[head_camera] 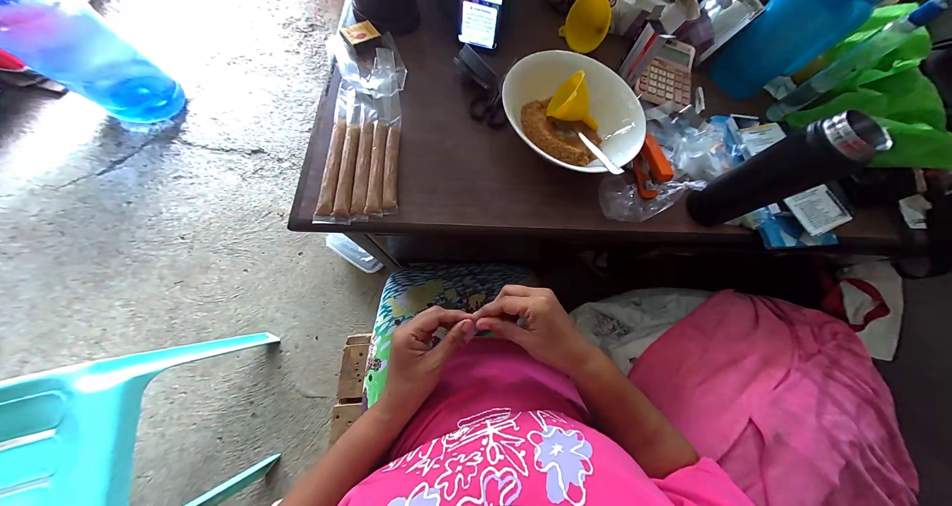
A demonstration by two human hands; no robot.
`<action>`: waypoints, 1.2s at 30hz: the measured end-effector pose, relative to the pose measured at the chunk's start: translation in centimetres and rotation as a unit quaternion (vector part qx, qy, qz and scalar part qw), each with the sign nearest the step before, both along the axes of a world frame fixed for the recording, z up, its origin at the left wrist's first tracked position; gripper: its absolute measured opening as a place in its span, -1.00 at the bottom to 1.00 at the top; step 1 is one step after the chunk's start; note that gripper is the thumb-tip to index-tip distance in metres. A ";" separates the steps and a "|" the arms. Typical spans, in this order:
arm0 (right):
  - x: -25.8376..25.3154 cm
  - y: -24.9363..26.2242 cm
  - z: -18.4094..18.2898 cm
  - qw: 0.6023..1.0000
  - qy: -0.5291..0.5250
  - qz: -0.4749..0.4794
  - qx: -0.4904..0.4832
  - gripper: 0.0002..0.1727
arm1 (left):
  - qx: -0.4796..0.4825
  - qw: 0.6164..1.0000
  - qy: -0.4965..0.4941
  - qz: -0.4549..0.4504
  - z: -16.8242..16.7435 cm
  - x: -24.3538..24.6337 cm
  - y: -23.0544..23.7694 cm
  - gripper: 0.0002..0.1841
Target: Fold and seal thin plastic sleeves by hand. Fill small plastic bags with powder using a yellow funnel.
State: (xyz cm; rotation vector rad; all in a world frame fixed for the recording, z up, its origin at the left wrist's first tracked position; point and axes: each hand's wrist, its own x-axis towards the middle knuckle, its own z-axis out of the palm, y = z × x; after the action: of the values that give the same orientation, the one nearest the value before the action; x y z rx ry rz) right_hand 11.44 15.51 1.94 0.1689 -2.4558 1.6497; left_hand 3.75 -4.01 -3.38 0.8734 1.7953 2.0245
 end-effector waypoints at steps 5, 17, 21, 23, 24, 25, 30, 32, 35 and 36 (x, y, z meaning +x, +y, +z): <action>0.1 0.1 0.2 1.000 0.005 0.005 -0.001 -0.82 | 0.000 1.000 0.002 0.001 0.4 0.1 0.0 -0.91; 0.1 0.0 0.0 0.998 0.045 0.006 0.034 -0.77 | -0.007 1.000 0.010 -0.004 0.4 0.3 0.0 -0.89; 0.2 0.4 0.1 0.998 0.063 0.013 0.005 -0.78 | 0.003 1.000 0.012 0.001 0.2 0.2 -0.1 -0.88; 0.2 0.4 0.0 0.998 0.056 -0.010 -0.003 -0.70 | 0.002 1.000 0.012 0.004 0.2 0.3 -0.1 -0.88; 0.2 0.3 -0.1 0.999 0.046 -0.023 -0.005 -0.65 | 0.003 1.000 0.012 0.008 0.2 0.4 0.0 -0.89; 0.2 0.3 -0.1 0.999 0.035 -0.032 -0.006 -0.61 | 0.003 1.000 0.012 0.011 0.2 0.4 0.0 -0.89; 0.4 -0.6 -0.5 0.998 -0.011 -0.063 0.014 -0.56 | 0.004 1.000 0.015 0.022 0.4 0.4 0.0 -0.90; 0.4 -0.7 -0.5 0.998 -0.017 -0.065 0.011 -0.62 | 0.006 1.000 0.015 0.019 0.4 0.4 0.0 -0.91; 0.4 -0.7 -0.4 0.997 -0.012 -0.070 -0.005 -0.76 | 0.009 1.000 0.015 0.018 0.4 0.3 0.0 -0.90; 0.5 -0.7 -0.4 0.997 -0.008 -0.075 -0.010 -0.78 | 0.010 1.000 0.015 0.018 0.4 0.3 0.1 -0.90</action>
State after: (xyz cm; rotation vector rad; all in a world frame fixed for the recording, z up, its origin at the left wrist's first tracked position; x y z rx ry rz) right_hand 11.90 14.84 1.55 -0.0308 -2.3973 1.6160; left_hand 4.07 -3.94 -2.95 0.8883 1.8206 2.0658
